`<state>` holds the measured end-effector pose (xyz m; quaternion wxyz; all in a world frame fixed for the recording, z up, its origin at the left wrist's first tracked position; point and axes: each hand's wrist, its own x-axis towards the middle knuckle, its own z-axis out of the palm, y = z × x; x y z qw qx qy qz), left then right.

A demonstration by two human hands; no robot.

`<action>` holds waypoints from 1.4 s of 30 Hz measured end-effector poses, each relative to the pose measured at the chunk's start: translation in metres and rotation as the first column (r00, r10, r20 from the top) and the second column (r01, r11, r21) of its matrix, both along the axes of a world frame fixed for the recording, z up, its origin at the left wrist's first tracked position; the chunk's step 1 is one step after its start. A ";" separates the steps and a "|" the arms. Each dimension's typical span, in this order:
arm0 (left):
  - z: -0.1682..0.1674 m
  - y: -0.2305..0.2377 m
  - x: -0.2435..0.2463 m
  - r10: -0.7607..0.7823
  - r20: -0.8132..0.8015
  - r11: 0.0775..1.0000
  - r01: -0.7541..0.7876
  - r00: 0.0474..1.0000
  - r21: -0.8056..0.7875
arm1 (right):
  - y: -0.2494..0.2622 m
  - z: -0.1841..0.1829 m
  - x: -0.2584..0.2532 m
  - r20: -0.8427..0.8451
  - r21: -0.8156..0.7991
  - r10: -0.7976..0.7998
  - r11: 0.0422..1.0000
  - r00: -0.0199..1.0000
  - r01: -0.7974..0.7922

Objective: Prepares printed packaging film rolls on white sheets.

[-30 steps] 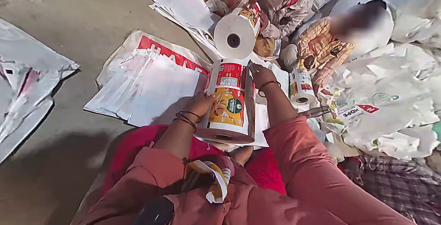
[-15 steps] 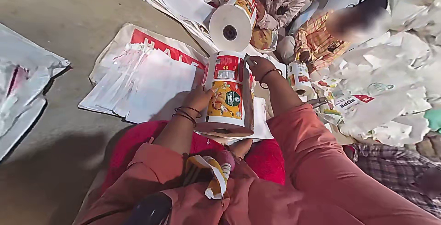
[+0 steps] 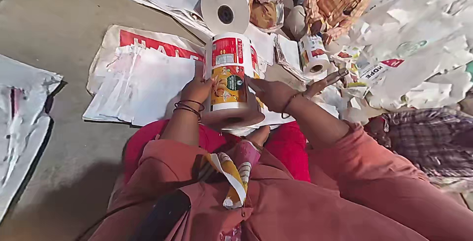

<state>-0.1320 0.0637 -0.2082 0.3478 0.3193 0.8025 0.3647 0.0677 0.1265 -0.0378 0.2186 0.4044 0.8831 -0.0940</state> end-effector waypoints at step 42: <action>0.019 0.001 0.050 -0.384 -0.768 0.574 0.784 0.513 0.237 | 0.012 -0.079 0.093 -0.743 -0.141 -0.165 0.986 0.649 0.088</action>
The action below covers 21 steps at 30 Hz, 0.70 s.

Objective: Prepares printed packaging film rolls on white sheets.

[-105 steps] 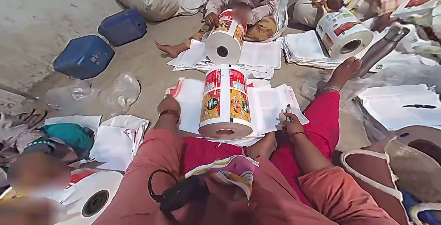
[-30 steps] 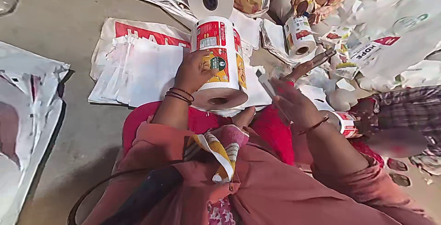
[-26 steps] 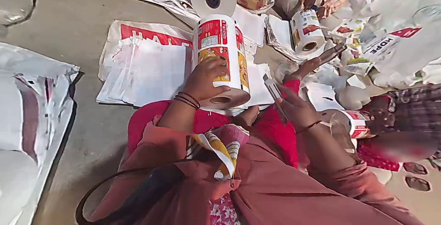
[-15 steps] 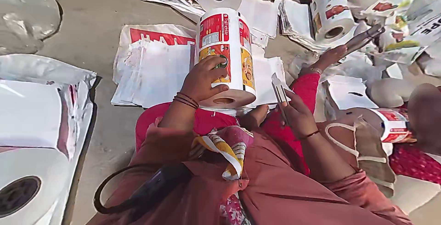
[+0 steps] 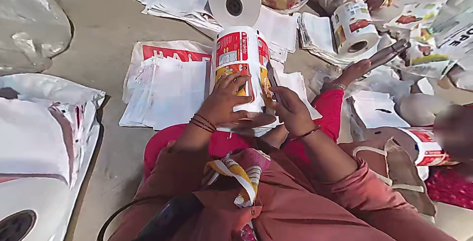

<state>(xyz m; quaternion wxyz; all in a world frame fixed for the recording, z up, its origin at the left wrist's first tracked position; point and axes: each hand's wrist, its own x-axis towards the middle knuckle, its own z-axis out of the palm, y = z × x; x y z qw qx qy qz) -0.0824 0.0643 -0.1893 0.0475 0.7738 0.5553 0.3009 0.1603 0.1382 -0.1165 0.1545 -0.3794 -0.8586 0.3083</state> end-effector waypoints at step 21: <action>-0.002 0.004 0.006 0.021 0.196 0.980 -0.060 0.980 0.191 | 0.023 0.009 -0.077 0.278 0.028 -0.021 1.000 0.960 0.013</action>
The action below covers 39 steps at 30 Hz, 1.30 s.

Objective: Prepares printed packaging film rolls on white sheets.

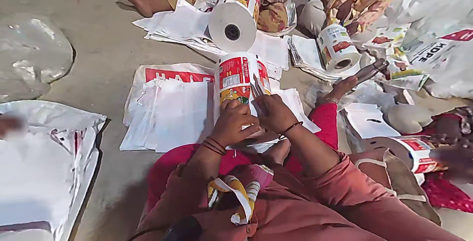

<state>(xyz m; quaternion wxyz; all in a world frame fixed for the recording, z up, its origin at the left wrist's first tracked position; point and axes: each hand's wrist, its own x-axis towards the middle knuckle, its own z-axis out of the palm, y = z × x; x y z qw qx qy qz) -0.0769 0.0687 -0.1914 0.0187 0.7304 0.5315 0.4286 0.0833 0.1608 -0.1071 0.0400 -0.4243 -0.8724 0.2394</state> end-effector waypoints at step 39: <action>-0.021 -0.032 -0.109 0.659 -0.172 0.412 -0.543 0.732 -0.732 | 0.194 -0.052 0.225 -0.382 -0.155 -0.668 0.728 0.639 0.668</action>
